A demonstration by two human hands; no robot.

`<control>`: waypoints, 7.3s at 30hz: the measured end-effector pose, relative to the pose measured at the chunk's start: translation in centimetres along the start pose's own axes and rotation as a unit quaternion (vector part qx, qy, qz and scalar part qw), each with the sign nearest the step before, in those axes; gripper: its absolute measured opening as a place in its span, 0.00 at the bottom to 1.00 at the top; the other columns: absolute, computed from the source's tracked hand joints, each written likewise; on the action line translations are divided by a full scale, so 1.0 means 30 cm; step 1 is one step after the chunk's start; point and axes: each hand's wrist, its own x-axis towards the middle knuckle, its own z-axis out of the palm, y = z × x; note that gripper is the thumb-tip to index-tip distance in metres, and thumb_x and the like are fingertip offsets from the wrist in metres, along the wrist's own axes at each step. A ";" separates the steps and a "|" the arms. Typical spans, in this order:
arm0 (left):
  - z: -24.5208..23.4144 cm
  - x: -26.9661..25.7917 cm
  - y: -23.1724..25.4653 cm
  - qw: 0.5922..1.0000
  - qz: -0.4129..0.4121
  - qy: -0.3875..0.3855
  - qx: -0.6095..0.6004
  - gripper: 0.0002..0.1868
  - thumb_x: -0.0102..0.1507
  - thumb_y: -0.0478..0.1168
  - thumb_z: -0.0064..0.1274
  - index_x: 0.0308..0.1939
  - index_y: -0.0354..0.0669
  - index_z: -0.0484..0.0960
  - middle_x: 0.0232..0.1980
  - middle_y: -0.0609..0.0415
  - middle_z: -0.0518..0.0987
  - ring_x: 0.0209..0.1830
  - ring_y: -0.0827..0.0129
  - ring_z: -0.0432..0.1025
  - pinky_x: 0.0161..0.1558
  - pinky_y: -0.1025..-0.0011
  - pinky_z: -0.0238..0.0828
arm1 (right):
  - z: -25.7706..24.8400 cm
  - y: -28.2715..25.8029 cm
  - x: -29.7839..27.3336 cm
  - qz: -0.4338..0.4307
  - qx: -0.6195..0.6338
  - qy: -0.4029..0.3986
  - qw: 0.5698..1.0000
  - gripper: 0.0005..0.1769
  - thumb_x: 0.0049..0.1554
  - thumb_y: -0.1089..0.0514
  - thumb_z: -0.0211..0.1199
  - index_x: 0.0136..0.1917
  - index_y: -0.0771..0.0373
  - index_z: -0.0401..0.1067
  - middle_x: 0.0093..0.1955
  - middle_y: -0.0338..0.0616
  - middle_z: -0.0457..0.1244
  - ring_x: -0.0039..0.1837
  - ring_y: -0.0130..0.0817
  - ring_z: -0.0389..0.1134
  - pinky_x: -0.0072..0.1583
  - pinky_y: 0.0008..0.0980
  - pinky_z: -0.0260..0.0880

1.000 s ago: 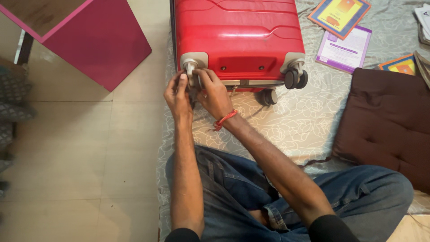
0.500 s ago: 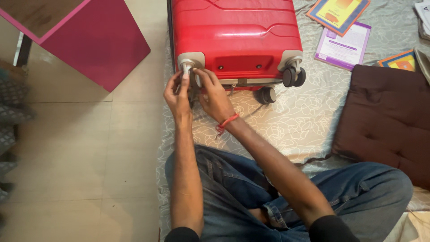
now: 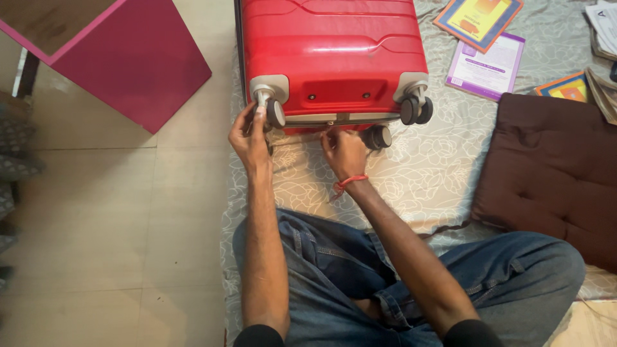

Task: The person repairs or maintains a red suitcase by closing the outer shell, checking the zipper mechanism, and aligning the wheels and handle while sitting on a bed.

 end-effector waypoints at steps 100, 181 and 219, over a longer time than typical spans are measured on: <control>-0.024 0.005 -0.016 0.908 0.171 -0.027 0.382 0.34 0.70 0.54 0.53 0.75 0.40 0.68 0.79 0.32 0.59 0.82 0.39 0.52 0.78 0.47 0.51 | -0.078 -0.241 0.132 -0.182 -0.057 -0.021 0.981 0.52 0.54 0.40 0.71 0.83 0.54 0.52 0.84 0.61 0.40 0.84 0.62 0.40 0.80 0.56 0.48; 0.126 -0.218 -0.115 0.990 -0.080 -0.087 0.073 0.34 0.72 0.54 0.38 0.80 0.46 0.58 0.83 0.52 0.56 0.82 0.58 0.52 0.75 0.54 0.52 | -0.104 -0.055 0.106 -0.290 -0.119 -0.011 0.949 0.25 0.61 0.48 0.57 0.72 0.39 0.70 0.83 0.61 0.46 0.83 0.58 0.46 0.71 0.76 0.53; 0.243 -0.345 -0.352 0.977 0.001 -0.123 0.173 0.26 0.72 0.49 0.42 0.70 0.38 0.76 0.70 0.40 0.76 0.69 0.54 0.69 0.70 0.59 0.63 | -0.525 0.213 0.098 -0.300 -0.186 -0.084 0.932 0.45 0.47 0.46 0.63 0.79 0.38 0.62 0.83 0.46 0.52 0.82 0.49 0.51 0.75 0.67 0.49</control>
